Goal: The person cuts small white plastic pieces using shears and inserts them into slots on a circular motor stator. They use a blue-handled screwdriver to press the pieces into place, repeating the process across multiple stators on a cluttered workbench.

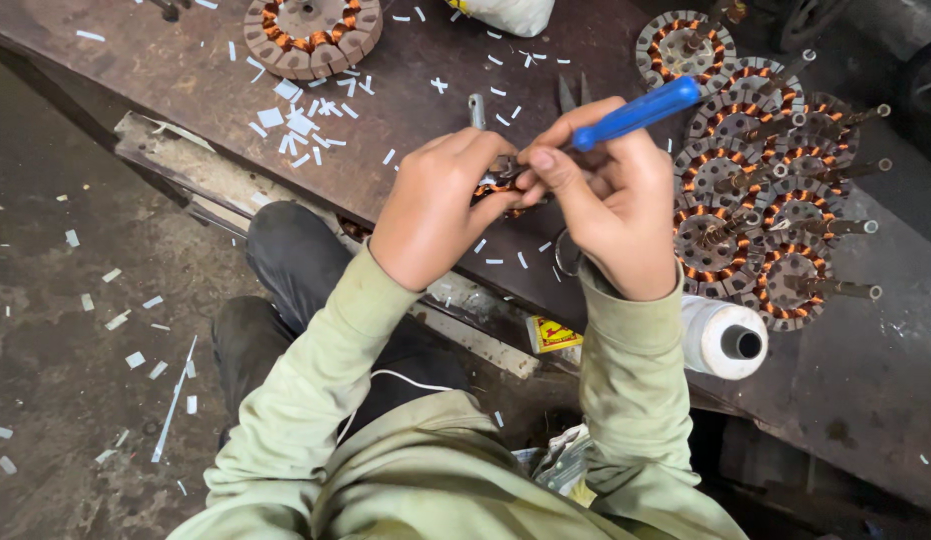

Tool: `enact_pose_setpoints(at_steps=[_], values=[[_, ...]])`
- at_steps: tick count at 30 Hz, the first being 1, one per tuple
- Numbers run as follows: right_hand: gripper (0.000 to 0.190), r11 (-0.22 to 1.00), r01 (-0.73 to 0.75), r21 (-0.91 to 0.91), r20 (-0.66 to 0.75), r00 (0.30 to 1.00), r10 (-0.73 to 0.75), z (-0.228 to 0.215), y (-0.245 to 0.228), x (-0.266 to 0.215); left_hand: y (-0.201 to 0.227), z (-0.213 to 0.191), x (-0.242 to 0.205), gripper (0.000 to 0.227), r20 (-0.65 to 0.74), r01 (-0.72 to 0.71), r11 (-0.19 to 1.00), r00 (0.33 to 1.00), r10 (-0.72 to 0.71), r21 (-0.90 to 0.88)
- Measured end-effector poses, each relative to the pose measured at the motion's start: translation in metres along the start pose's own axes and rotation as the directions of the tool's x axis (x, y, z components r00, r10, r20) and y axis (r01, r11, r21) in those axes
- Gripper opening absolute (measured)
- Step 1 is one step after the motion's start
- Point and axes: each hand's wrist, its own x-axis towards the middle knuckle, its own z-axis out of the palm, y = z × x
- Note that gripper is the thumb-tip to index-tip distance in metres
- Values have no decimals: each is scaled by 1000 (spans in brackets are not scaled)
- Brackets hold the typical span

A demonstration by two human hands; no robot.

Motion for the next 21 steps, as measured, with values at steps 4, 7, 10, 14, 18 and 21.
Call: enact_pose_setpoints(at_steps=[4,7,10,14,18,21], values=[[10,955,66,-288,41,998,-57,4,-4,3,-1,3,1,30,2,-22,1000,1000,22,-11],[10,936,60,-348,-12,998,-68,2,-9,-1,1,6,2,34,15,-35,999,999,35,31],[10,945,32,-326,-75,995,-59,-2,-12,-5,2,6,0,34,19,-27,999,999,26,42],[16,986,51,-158,-47,997,-59,-6,-4,-8,1,6,0,35,1,-29,1000,1000,29,7],[28,998,7,-57,-52,999,-10,-2,7,-7,-2,4,2,33,11,-15,1000,1000,15,-14],[33,997,41,-71,-7,999,-42,-1,11,-7,-5,1,3,34,30,-4,997,1000,6,-78]])
